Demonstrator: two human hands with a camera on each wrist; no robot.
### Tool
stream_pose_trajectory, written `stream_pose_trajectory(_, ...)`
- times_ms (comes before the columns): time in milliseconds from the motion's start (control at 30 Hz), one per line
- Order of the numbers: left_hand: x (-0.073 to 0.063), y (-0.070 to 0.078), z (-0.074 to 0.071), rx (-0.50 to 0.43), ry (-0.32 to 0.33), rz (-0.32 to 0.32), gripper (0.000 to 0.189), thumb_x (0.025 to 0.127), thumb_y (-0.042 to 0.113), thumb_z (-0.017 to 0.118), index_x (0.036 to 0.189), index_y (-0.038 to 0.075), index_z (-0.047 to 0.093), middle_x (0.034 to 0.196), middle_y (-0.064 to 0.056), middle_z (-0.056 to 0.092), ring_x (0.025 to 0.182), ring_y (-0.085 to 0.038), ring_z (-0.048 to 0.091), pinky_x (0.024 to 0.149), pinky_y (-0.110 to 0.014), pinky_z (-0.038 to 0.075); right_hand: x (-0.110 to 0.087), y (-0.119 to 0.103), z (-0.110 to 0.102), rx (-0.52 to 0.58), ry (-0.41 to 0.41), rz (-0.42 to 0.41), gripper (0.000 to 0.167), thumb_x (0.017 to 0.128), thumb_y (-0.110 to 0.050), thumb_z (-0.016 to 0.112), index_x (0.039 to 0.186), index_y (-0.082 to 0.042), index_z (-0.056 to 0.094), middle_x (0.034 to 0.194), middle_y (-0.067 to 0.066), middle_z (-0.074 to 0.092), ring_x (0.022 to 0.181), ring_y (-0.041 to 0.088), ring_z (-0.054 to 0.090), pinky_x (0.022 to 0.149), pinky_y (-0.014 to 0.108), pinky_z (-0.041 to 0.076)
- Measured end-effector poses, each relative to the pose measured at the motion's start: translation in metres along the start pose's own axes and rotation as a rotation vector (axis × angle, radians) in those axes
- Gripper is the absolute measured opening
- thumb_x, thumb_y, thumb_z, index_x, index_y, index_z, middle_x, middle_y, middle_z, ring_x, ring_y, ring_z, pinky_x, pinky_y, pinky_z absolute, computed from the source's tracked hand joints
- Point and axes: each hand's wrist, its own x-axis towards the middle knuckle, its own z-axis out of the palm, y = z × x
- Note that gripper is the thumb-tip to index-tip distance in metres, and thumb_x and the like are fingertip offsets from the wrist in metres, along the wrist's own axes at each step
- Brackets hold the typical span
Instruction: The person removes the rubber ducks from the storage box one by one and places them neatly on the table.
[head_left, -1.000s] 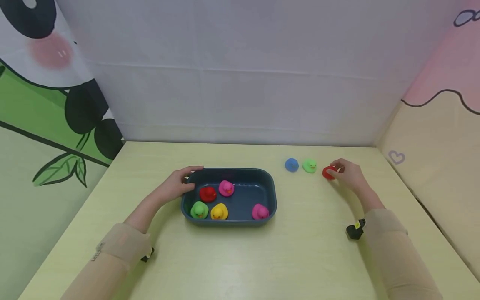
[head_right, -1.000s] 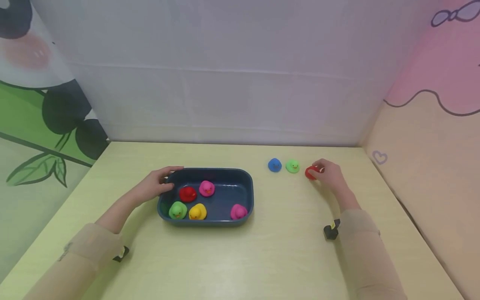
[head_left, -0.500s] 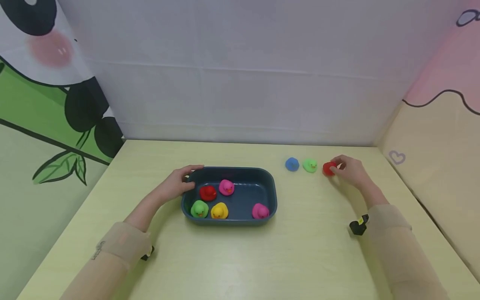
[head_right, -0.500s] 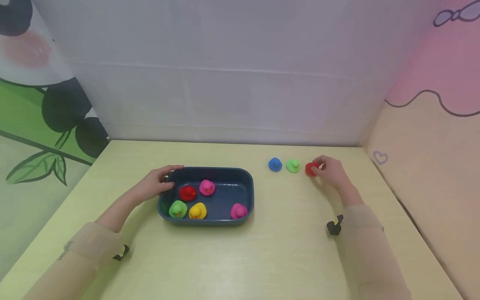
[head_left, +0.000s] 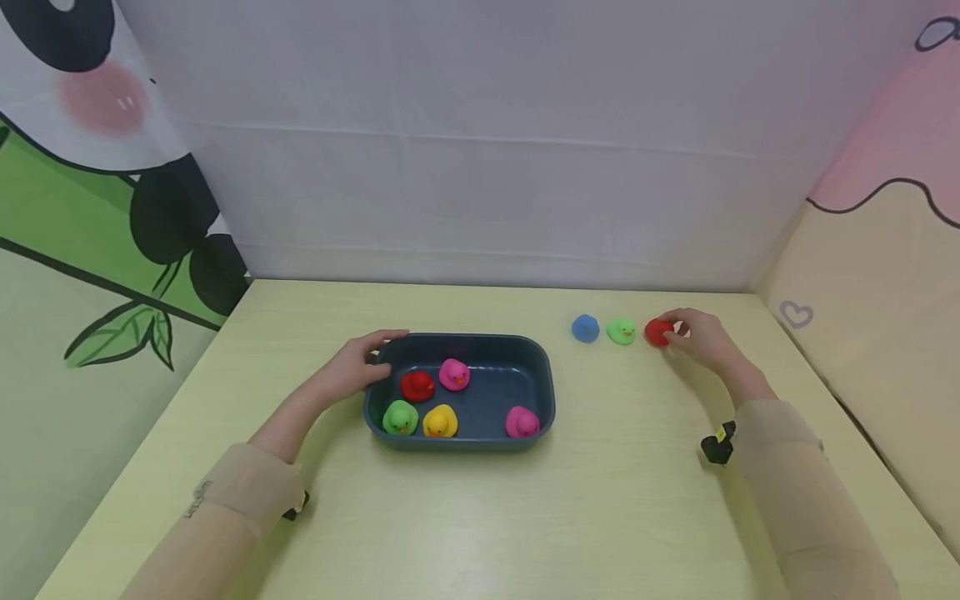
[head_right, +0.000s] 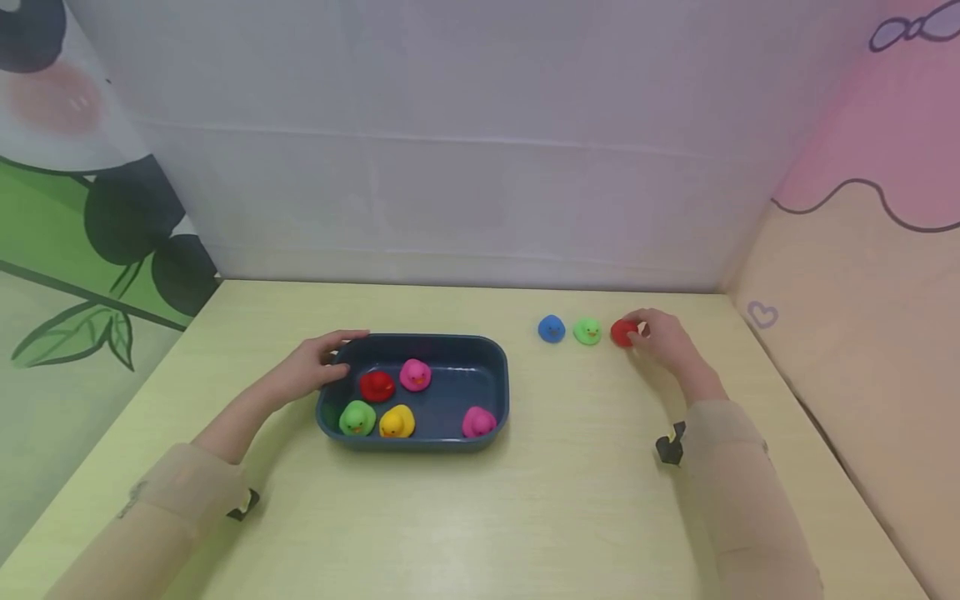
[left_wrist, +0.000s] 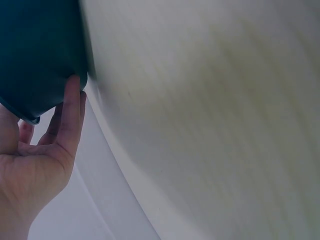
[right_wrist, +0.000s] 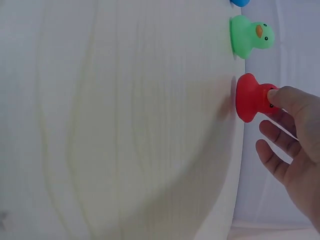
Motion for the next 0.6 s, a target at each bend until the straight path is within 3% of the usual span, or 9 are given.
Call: stream_pose_trajectory(600,0.001,-0.0005,0.0006,-0.01,-0.001,-0.008,0.055,0.092,0.007,0.053,0.143,0.023,0.04,0.137,-0.02,0.043,0.1,-0.033,0.052,0.061,-0.029,0.048,0.0007,0.002,0.0032,-0.003,-0.021,0.024,0.031,0.091,-0.007,0.057,0.121,0.003,0.058,0.105,0.021,0.059,0.087,0.03,0.052,0.069,0.034,0.04)
